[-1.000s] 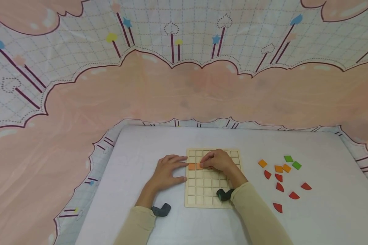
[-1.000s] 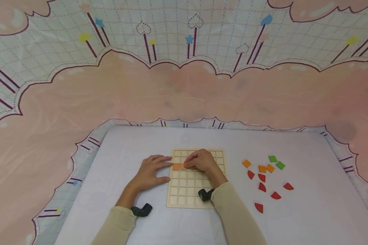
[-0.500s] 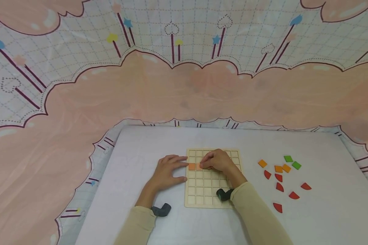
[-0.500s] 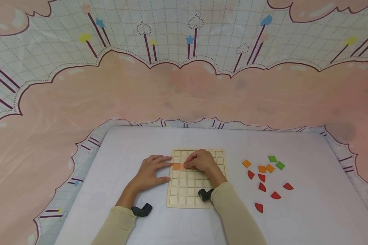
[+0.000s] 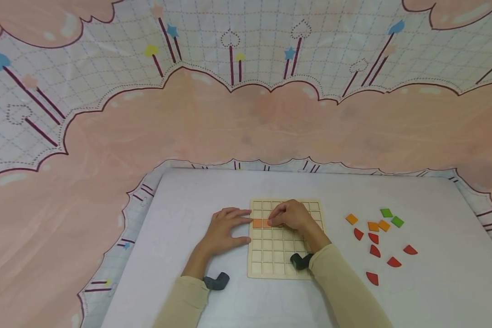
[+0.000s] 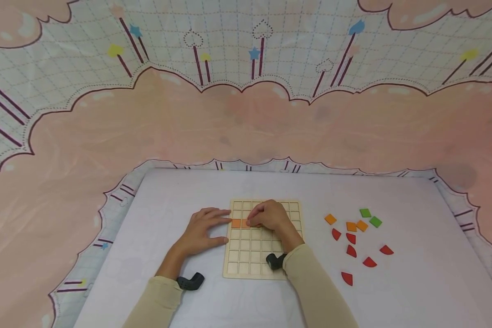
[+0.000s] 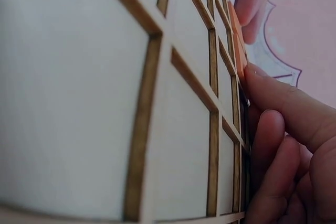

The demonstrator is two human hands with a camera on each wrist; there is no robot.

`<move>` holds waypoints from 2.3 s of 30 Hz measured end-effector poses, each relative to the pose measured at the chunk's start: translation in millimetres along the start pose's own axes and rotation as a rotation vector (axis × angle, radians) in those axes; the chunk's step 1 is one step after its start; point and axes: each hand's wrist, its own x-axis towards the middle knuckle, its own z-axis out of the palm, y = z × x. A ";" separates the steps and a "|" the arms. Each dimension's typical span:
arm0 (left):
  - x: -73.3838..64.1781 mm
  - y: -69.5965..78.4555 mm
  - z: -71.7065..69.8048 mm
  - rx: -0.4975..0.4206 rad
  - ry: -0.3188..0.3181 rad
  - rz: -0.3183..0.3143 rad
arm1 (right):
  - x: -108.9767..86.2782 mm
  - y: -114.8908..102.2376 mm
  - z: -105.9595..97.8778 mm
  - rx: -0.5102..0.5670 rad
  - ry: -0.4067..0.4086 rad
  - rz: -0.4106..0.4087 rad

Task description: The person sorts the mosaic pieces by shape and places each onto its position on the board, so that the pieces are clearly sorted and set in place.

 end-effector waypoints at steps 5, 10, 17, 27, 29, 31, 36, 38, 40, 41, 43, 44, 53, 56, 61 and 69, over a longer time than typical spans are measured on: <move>-0.4 0.6 1.8 0.005 -0.016 -0.014 | -3.0 0.3 -1.6 0.024 -0.019 0.009; 0.0 1.6 1.8 0.007 -0.024 -0.019 | -4.9 4.4 -5.4 0.089 -0.058 0.020; 1.1 1.6 -0.7 0.016 -0.013 -0.016 | -11.2 17.8 -19.8 0.186 -0.143 -0.101; 0.6 1.0 0.3 0.003 -0.003 -0.004 | -36.8 36.4 -66.5 0.115 0.005 -0.106; 0.4 0.6 0.5 0.007 0.001 -0.005 | -42.5 39.4 -77.9 0.097 0.050 -0.096; 0.2 -0.2 1.4 0.009 0.012 0.002 | -48.1 43.2 -88.0 0.071 0.093 -0.088; -0.3 -1.3 3.1 0.013 0.011 0.005 | -61.7 57.9 -108.7 -0.056 0.179 -0.050; -0.4 -1.4 3.1 0.016 0.003 0.000 | -66.2 64.9 -115.8 -0.109 0.208 -0.028; -0.4 -1.3 2.5 0.014 0.000 -0.006 | -69.9 71.5 -122.0 -0.142 0.231 -0.011; -0.4 -1.3 2.1 0.013 0.000 -0.008 | -71.7 74.5 -124.4 -0.152 0.239 -0.004; -0.3 -1.4 1.6 0.016 -0.004 -0.016 | -74.4 80.4 -128.8 -0.173 0.260 0.017; -0.2 -1.3 1.4 0.015 -0.004 -0.019 | -75.7 83.0 -130.7 -0.177 0.269 0.032; 0.3 -0.4 1.9 0.012 -0.012 -0.024 | -85.6 102.6 -143.5 -0.252 0.315 0.073; 0.0 -0.2 1.6 0.008 -0.005 -0.017 | -86.7 107.3 -145.6 -0.277 0.317 0.059; 0.0 -0.3 0.8 0.005 0.012 -0.005 | -85.6 111.5 -146.0 -0.301 0.296 0.058; 0.9 0.2 0.7 0.015 -0.001 -0.013 | -82.1 110.6 -148.6 -0.347 0.271 0.066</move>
